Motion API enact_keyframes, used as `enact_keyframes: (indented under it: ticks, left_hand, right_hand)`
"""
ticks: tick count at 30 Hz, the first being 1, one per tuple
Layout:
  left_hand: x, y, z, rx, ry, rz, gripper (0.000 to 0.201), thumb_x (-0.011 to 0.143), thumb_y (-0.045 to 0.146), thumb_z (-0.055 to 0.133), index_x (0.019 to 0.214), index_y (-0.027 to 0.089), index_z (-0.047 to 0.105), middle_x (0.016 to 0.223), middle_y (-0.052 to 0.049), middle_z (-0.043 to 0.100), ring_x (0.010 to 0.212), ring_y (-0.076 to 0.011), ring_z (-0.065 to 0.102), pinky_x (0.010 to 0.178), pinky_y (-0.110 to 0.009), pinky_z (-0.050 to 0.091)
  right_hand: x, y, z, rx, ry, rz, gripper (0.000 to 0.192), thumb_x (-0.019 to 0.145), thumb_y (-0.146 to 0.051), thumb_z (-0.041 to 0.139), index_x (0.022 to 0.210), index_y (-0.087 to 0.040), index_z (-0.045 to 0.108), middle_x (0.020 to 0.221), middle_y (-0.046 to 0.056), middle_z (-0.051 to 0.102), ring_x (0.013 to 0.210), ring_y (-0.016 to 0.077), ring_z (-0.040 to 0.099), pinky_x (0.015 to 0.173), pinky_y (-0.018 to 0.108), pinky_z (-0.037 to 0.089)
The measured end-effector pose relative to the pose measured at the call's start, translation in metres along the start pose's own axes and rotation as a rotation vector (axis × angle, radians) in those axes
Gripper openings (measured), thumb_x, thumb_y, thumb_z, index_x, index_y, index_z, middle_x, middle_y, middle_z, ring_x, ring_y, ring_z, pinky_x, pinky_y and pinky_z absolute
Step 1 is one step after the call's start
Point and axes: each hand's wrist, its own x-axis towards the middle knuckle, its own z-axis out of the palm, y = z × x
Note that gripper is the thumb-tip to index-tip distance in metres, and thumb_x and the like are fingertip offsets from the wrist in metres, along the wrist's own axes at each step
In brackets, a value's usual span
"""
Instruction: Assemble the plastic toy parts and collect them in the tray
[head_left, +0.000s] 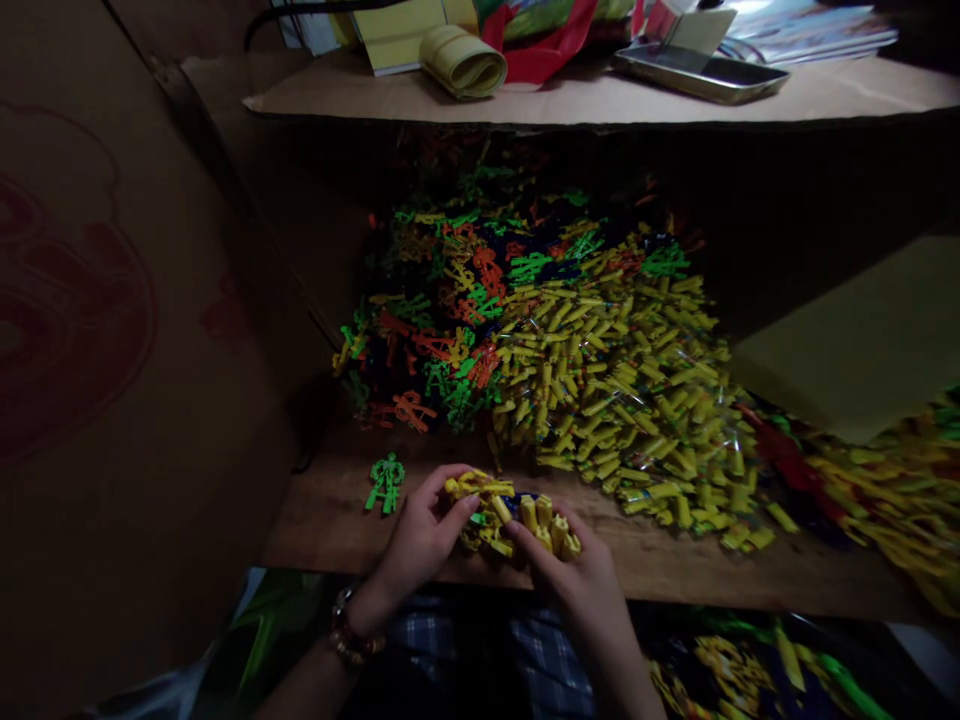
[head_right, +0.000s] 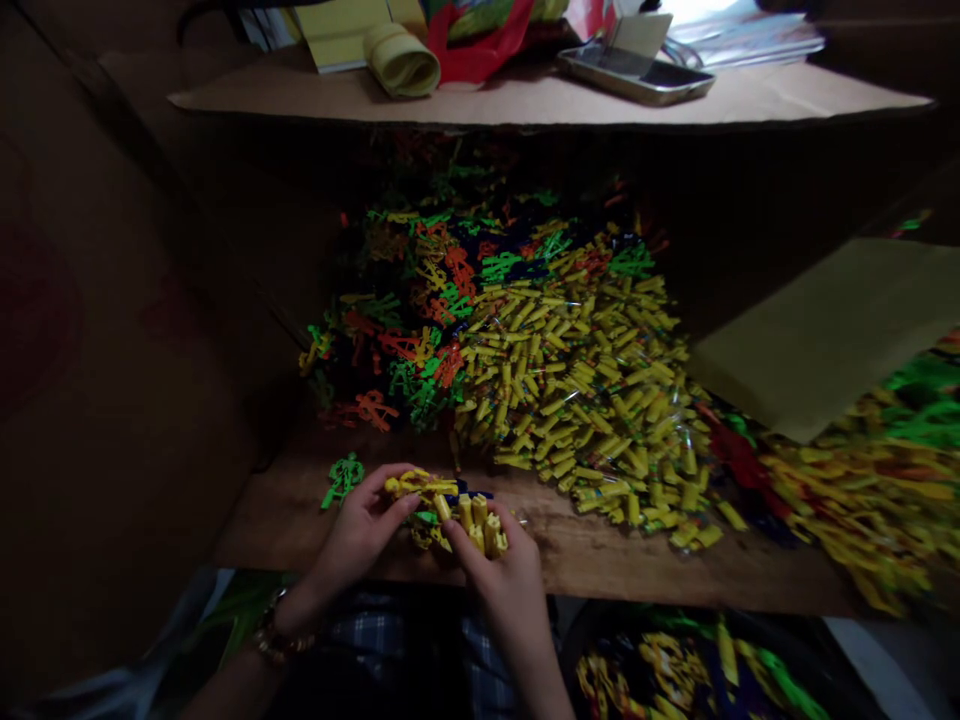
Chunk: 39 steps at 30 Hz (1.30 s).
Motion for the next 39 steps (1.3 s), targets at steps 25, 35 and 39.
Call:
enact_keyframes:
  ticks: [25,35,39]
  left_hand:
    - [0.014,-0.014,-0.077,1.227,0.171,-0.021,0.044,0.073,0.013,0.06,0.118,0.011,0.056,0.108,-0.014,0.06,0.097,-0.0266,0.059,0.085,-0.038,0.047]
    - [0.012,0.001,-0.028,-0.164,0.231,-0.102,0.035,0.066,0.037,0.073,0.087,0.016,0.056,0.08,-0.002,0.066,0.073,-0.0129,0.061,0.066,-0.022,0.048]
    - [0.007,-0.005,-0.01,-0.233,0.278,-0.072,0.036,0.069,0.034,0.074,0.092,0.017,0.053,0.073,0.002,0.064,0.063,-0.0089,0.059,0.058,-0.017,0.047]
  right_hand:
    - [0.026,0.027,-0.053,-0.076,0.055,0.081,0.048,0.056,-0.048,0.077,0.089,-0.016,0.065,0.076,0.006,0.07,0.065,0.0205,0.064,0.055,0.026,0.051]
    - [-0.004,0.002,-0.001,-0.049,-0.124,-0.07,0.029,0.066,-0.04,0.073,0.081,-0.017,0.064,0.074,0.004,0.067,0.064,0.0175,0.062,0.059,0.025,0.05]
    - [-0.006,-0.002,0.005,-0.076,-0.146,-0.103,0.025,0.068,-0.038,0.071,0.08,-0.016,0.063,0.076,0.005,0.067,0.066,0.0178,0.062,0.059,0.024,0.05]
